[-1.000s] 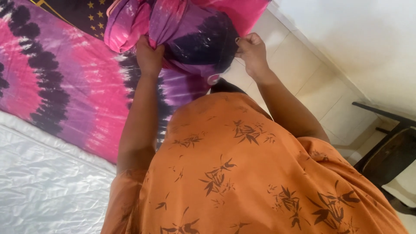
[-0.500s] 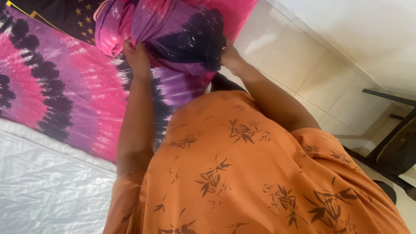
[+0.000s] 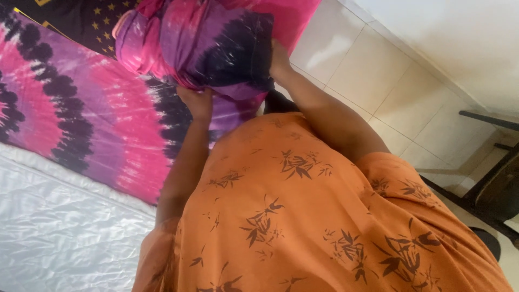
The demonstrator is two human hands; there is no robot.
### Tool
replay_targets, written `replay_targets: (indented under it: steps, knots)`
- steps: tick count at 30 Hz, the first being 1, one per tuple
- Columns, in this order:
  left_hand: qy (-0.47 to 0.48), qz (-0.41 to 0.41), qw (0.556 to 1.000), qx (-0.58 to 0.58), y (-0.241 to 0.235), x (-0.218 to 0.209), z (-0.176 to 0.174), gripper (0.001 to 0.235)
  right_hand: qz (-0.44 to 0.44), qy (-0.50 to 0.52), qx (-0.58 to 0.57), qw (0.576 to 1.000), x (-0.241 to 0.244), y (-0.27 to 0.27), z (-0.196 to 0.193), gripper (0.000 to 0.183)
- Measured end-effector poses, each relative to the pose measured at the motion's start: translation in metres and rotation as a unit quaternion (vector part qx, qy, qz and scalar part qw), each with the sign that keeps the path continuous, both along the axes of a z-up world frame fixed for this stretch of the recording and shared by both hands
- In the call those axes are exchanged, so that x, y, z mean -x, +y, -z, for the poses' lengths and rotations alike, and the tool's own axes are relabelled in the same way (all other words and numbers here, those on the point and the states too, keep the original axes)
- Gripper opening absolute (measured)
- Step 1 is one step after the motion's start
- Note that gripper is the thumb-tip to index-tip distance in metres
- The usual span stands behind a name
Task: The person sits on the floor beside a bed and wraps a black bag in a pink and purple tie-dye fabric, folding the fabric around it and gathering the corners at the top. They then tie the gathered fabric closed with a pink cord and smooth the wrapped bundle flat on the floor.
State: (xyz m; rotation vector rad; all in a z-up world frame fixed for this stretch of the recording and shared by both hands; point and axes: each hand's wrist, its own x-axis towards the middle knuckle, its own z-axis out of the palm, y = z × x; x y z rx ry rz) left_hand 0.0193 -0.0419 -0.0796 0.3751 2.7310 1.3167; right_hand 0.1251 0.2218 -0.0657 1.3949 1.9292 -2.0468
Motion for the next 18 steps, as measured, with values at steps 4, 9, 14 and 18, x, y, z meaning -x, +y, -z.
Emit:
replay_targets:
  steps: [4,9,14,18]
  knots:
    - [-0.055,-0.026,0.997,-0.056,0.012,0.021,-0.041,0.041,0.096,0.057,0.114,0.987,0.010,0.001,-0.070,0.031]
    - [-0.021,-0.031,0.999,-0.032,-0.016,0.065,-0.052,0.032,0.100,0.122,-0.013,0.987,0.009,0.036,-0.071,0.005]
    - [0.078,-0.003,0.997,-0.005,-0.032,0.063,-0.064,0.034,0.087,0.179,-0.039,0.979,0.006,0.037,-0.085,0.014]
    - [0.036,0.046,0.998,0.025,-0.024,0.010,-0.071,0.029,0.054,0.186,-0.104,0.976,-0.010,0.045,-0.075,0.015]
